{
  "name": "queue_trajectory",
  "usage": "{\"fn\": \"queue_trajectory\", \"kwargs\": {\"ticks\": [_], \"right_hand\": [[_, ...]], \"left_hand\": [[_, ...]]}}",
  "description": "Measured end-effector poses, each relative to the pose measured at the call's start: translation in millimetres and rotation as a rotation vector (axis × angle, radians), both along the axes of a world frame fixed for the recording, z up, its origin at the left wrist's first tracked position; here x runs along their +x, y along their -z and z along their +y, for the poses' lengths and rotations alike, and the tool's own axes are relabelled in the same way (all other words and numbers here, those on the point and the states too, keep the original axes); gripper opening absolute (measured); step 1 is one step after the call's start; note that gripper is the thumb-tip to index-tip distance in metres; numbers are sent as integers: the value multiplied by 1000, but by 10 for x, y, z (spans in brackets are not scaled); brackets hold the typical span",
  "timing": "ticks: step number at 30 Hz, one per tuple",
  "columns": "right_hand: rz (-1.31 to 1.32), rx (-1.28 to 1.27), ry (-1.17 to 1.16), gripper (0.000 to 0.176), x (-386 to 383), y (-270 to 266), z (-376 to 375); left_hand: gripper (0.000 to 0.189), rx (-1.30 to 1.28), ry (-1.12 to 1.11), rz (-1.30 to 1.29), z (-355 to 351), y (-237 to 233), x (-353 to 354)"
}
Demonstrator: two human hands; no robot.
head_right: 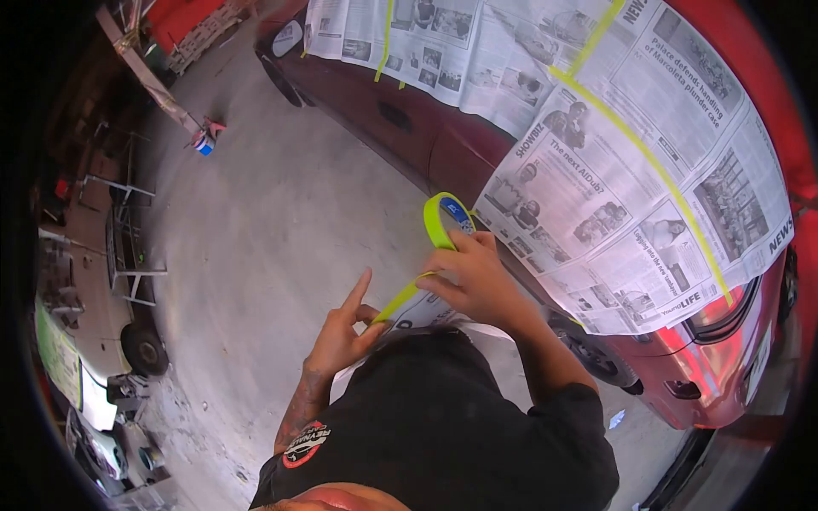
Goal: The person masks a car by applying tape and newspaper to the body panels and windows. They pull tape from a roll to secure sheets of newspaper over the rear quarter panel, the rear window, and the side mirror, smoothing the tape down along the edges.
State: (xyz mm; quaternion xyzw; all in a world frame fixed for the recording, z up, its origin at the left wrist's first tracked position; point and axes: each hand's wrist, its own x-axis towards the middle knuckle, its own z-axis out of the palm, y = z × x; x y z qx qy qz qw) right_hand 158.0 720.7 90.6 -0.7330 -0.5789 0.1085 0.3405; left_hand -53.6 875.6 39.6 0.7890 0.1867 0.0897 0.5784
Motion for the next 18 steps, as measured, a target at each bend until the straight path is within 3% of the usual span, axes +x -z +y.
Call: {"fn": "queue_trajectory", "kwargs": {"ticks": [3, 10, 18], "right_hand": [[-12, 107, 131, 10, 14, -31, 200], [40, 240, 567, 11, 146, -119, 346], [27, 372, 829, 12, 527, -102, 381]], "left_hand": [[54, 79, 100, 90, 565, 70, -27], [17, 225, 107, 192, 1492, 454, -176], [13, 365, 62, 191, 2297, 772, 215]]}}
